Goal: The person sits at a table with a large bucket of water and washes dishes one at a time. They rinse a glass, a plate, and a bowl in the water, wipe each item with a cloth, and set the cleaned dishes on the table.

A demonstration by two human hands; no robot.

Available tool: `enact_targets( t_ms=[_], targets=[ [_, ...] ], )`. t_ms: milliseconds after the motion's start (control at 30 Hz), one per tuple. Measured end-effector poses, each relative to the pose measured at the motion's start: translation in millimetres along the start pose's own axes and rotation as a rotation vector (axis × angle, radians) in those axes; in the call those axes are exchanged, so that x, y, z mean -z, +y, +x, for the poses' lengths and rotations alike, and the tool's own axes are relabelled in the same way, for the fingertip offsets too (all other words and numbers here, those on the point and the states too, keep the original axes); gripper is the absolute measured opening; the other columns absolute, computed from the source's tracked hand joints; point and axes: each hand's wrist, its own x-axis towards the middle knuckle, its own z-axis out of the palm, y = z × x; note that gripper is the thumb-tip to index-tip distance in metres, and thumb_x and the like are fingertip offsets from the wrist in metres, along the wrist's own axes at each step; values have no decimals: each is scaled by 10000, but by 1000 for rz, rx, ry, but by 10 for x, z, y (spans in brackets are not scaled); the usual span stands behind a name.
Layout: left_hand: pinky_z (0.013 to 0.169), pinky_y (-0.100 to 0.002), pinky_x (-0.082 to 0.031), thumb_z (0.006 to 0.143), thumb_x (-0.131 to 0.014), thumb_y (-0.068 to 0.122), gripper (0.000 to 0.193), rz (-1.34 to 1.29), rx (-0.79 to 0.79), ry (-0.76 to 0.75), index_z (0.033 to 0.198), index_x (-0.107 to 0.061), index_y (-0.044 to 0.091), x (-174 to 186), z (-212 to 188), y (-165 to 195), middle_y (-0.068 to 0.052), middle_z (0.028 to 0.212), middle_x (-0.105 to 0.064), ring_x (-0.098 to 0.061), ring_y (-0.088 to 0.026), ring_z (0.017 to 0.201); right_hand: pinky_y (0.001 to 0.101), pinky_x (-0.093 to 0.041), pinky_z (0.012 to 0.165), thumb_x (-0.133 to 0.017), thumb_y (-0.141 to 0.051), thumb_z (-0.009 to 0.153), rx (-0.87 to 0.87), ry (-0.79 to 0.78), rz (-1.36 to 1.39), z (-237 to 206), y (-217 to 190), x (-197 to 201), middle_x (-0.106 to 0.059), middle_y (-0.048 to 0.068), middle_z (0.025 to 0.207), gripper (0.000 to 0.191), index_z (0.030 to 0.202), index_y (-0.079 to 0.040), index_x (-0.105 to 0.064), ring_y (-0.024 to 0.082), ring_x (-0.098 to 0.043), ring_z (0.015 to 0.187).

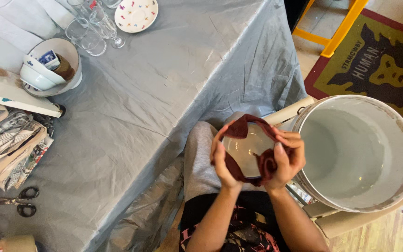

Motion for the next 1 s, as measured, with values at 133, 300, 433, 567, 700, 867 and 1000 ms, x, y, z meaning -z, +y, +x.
enact_targets(
  t_ms=[133,300,433,567,700,867,1000],
  targets=[
    [1149,-451,-457,1106,-434,344,492,-189,299,-139,1332,-590,-65,151,188,89,-233,1405,-617,-604,-318,1291,299,-405,765,-665,-144,1103,-180,90,89,166,50,147,-510,150,900,367,830,11,-475,159,-469,761],
    [1093,-444,-465,1157,-443,371,558,-91,417,-118,1308,-648,-125,173,381,198,-263,1341,-654,-621,-328,1205,281,-374,800,-569,-264,946,-346,64,125,-9,-157,-41,-617,160,1388,429,1260,25,-597,167,-509,867],
    [1148,-494,-486,1100,-560,250,417,130,28,-103,1286,-661,-109,0,301,152,-284,1393,-655,-638,-361,1278,377,-344,1254,-619,-199,930,-86,76,-18,-291,-227,-384,-484,174,1531,669,1518,35,-401,266,-481,1429],
    [1228,-435,-390,994,-582,203,448,329,-164,-167,1384,-556,-15,-130,107,141,-219,1496,-546,-527,-298,1408,402,-352,1258,-598,-171,969,-94,136,50,-349,-151,-412,-445,180,1575,717,1592,36,-310,300,-451,1458],
    [1213,-446,-406,966,-586,192,463,278,-199,-145,1384,-536,1,-125,38,128,-202,1492,-537,-527,-302,1396,389,-372,1250,-593,-159,997,-28,60,-66,-271,-35,-202,-500,189,1514,534,1464,34,-420,281,-493,1415],
    [1176,-439,-438,1013,-551,187,416,-19,201,-207,1353,-589,-51,141,209,98,-231,1404,-618,-587,-315,1317,349,-481,1062,-646,-149,1037,-136,120,-52,-82,40,81,-596,166,1112,216,1017,30,-527,220,-575,1079],
    [1088,-409,-455,1069,-519,183,402,-167,568,-191,1368,-600,-74,315,323,79,-211,1338,-641,-603,-289,1232,323,-356,870,-664,-123,1015,-306,85,174,55,-79,140,-510,163,1038,219,997,41,-521,210,-462,919]
  ],
)
